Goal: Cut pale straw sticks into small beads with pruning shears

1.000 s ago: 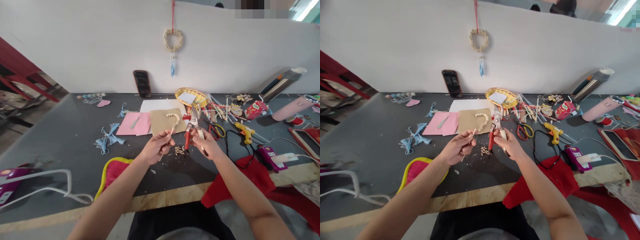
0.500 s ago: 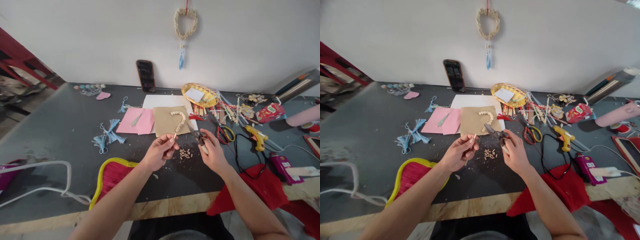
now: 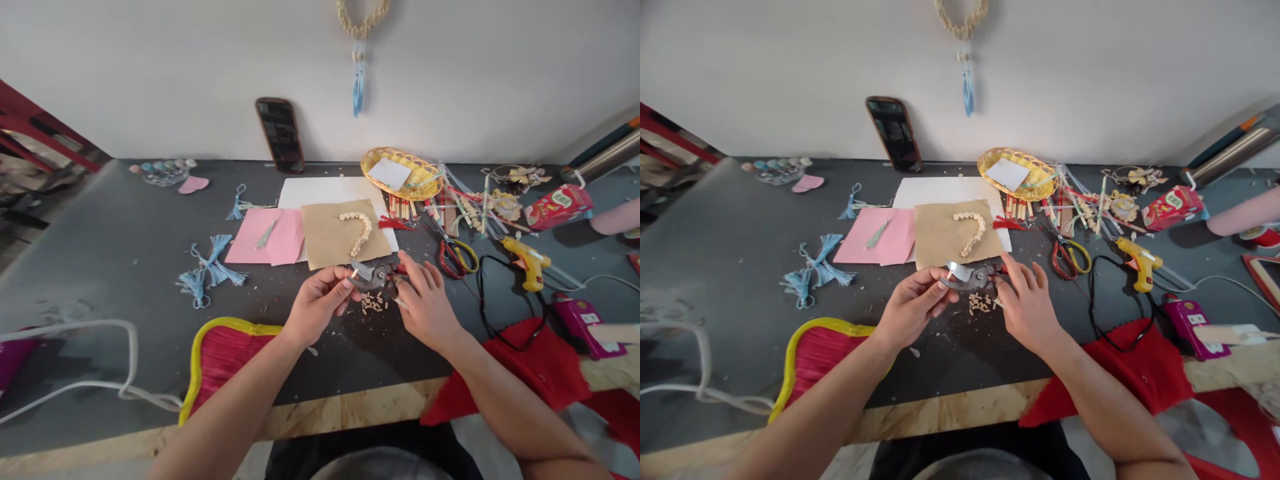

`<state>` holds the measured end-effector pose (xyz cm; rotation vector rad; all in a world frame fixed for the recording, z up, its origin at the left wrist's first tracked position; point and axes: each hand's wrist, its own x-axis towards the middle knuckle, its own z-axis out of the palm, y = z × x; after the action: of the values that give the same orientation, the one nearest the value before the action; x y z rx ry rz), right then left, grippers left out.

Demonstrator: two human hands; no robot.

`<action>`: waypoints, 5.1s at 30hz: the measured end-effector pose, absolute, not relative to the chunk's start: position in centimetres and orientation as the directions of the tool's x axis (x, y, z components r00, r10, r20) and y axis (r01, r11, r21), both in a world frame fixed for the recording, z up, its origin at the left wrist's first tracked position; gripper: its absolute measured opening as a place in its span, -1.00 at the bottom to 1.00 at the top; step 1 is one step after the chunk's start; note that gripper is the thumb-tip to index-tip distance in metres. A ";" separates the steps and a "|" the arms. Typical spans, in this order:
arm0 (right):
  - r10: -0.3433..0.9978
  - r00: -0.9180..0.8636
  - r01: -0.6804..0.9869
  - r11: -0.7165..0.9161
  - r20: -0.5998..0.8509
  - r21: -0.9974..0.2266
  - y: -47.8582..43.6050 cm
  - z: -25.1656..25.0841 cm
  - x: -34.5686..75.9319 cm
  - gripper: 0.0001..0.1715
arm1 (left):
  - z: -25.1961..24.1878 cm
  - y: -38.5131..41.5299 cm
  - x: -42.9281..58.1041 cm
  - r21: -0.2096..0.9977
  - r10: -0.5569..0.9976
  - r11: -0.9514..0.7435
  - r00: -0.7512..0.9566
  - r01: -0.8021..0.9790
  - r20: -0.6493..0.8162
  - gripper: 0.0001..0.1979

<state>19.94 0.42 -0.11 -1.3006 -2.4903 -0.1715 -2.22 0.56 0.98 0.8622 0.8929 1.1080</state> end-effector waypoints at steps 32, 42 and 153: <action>0.784 -0.492 0.768 0.595 0.379 -0.235 0.5 -0.5 19.9 -0.58 | 1.0 0.2 -2.0 0.961 0.965 0.185 0.223 -0.204 -0.138 -0.73; 0.827 -0.503 0.821 0.548 0.251 -0.162 0.7 -0.2 19.9 -0.29 | 0.6 -0.6 -1.7 0.951 0.954 0.219 0.250 -0.216 -0.163 -0.76; 0.765 -0.625 0.703 0.638 0.154 -0.315 1.9 -0.3 21.4 -0.20 | 0.6 1.2 -2.7 0.680 0.671 0.670 0.636 -0.299 -0.382 -0.73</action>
<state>21.37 1.87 -0.33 -1.1871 -2.5866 0.3264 -2.70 1.22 0.64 0.6122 0.6713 0.5951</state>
